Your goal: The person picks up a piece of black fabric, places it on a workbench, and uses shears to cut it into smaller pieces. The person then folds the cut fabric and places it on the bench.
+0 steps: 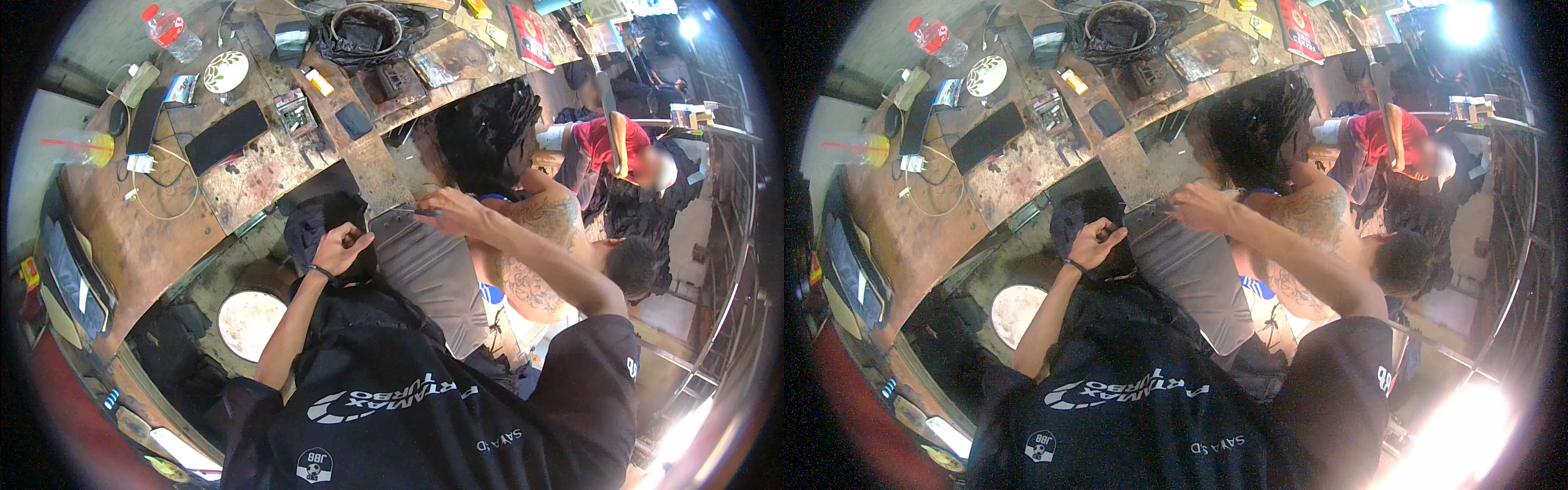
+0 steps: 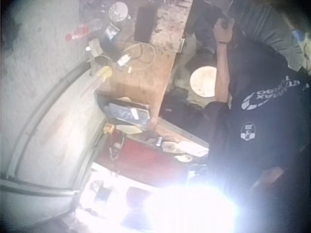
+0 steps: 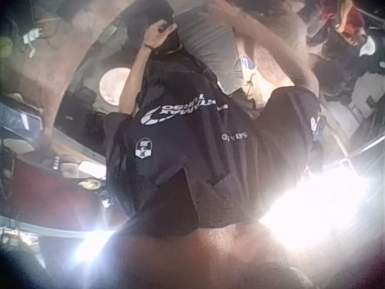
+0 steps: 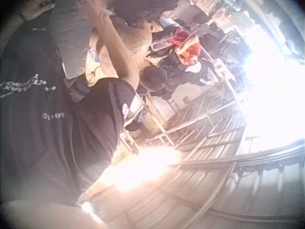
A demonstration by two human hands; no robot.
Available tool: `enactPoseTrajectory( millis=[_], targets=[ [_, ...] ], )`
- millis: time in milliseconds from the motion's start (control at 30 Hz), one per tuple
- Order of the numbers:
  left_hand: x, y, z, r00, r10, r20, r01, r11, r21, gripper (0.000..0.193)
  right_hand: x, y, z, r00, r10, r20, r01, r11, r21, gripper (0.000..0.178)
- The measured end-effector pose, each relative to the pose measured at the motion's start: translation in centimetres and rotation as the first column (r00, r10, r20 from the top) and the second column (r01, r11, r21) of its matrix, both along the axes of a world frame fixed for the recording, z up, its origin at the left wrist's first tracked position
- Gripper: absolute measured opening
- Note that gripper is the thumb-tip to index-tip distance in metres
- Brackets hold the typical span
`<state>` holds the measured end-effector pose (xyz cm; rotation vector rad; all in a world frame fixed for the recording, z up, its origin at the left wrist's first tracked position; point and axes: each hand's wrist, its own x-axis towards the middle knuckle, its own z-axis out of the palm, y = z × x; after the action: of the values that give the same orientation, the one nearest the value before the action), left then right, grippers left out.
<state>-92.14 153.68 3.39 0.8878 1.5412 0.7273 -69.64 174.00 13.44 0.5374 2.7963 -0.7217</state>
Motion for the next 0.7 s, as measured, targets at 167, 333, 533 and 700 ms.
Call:
enactPoseTrajectory(
  millis=[167,333,533,700],
  targets=[
    [0.2,-0.6,-0.4,0.999,0.036,-0.020,-0.036,0.999,-0.001,0.048,0.5,0.6,0.3,0.956,-0.201,0.213,0.219,0.974,-0.061,0.041],
    [0.0,-1.2,-0.5,0.996,0.038,-0.086,-0.033,0.998,0.057,0.047,1.5,-4.0,-0.7,0.529,-0.836,0.146,0.768,0.398,-0.502,0.032],
    [-0.2,-1.2,-0.9,0.997,0.018,-0.081,-0.014,0.999,0.052,0.047,1.4,-7.1,-2.5,0.097,-0.953,0.287,0.786,-0.103,-0.609,0.022],
    [-0.2,-1.3,-1.3,0.997,-0.012,-0.080,0.016,0.999,0.044,0.048,0.9,-7.9,-1.6,0.024,-0.965,0.260,0.748,-0.155,-0.646,0.024]
  ],
)
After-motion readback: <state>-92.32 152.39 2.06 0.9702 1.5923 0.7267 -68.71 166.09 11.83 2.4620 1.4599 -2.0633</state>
